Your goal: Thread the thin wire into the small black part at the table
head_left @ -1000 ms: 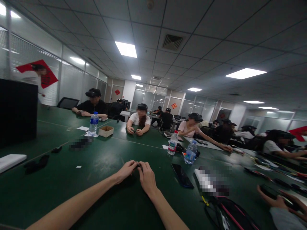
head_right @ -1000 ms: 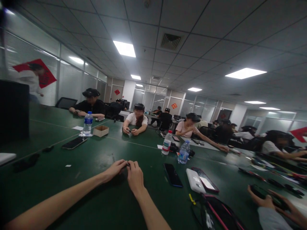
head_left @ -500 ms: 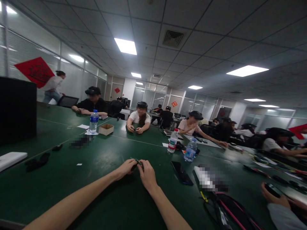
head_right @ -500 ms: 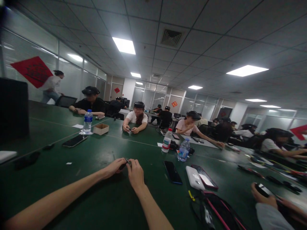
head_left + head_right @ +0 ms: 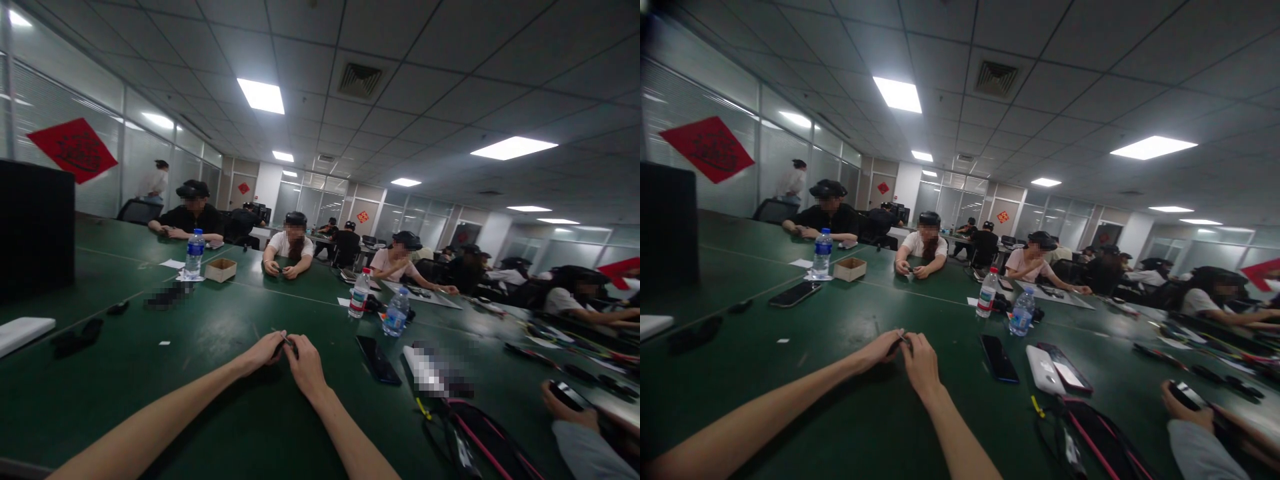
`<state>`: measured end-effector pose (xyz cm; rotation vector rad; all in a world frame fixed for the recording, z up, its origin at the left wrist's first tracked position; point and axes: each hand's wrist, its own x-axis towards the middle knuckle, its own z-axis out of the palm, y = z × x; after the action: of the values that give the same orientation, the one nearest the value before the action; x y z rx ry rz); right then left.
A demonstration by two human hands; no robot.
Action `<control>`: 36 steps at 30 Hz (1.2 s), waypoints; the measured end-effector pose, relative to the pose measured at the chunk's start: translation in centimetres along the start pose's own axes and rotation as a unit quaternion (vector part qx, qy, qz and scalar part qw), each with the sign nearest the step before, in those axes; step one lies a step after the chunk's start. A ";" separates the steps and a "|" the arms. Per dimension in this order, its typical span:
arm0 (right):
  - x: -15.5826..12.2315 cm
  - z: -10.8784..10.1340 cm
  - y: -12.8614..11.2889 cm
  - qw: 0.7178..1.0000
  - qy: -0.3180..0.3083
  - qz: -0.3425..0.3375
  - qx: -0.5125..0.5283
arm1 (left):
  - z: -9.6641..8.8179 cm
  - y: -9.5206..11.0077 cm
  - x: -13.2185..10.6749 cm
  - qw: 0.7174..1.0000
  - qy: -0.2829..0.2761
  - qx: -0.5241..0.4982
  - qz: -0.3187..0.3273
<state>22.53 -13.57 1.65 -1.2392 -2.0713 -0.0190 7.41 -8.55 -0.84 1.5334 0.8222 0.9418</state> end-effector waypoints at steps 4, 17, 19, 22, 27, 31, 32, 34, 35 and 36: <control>0.0 0.2 0.1 1.000 0.006 -0.001 0.000 | -0.1 -0.8 0.6 1.000 0.001 -0.012 0.000; -0.2 -0.2 -0.6 0.997 -0.041 0.044 -0.053 | 0.0 -0.1 0.1 0.994 0.044 -0.087 -0.051; -0.2 -0.2 -0.5 0.997 -0.046 0.049 -0.046 | 0.0 -0.1 0.2 0.994 0.044 -0.089 -0.053; -0.1 -0.2 -0.3 0.997 -0.048 0.057 -0.028 | -0.1 -0.3 0.3 0.993 0.044 -0.101 -0.042; 0.1 0.1 0.2 0.998 -0.035 0.051 -0.001 | -0.2 -0.7 0.4 0.991 0.071 -0.114 -0.029; 0.1 0.4 0.5 0.998 -0.036 0.046 -0.008 | -0.1 -0.6 0.4 0.989 0.089 -0.119 -0.019; 0.2 0.4 0.5 0.998 -0.037 0.042 -0.012 | -0.1 -0.5 0.4 0.989 0.092 -0.115 -0.013; 0.2 0.5 0.7 0.998 -0.042 0.034 -0.019 | -0.2 -0.4 0.3 0.990 0.098 -0.105 0.003; 0.2 0.5 0.7 0.998 -0.044 0.031 -0.022 | -0.2 -0.4 0.4 0.989 0.102 -0.102 0.012; 0.2 0.5 0.7 0.998 -0.047 0.029 -0.025 | -0.2 -0.4 0.4 0.989 0.105 -0.104 0.017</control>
<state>22.76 -12.86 1.14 -1.3528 -2.1255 0.0129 7.35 -8.05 -1.15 1.2867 0.8206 1.1908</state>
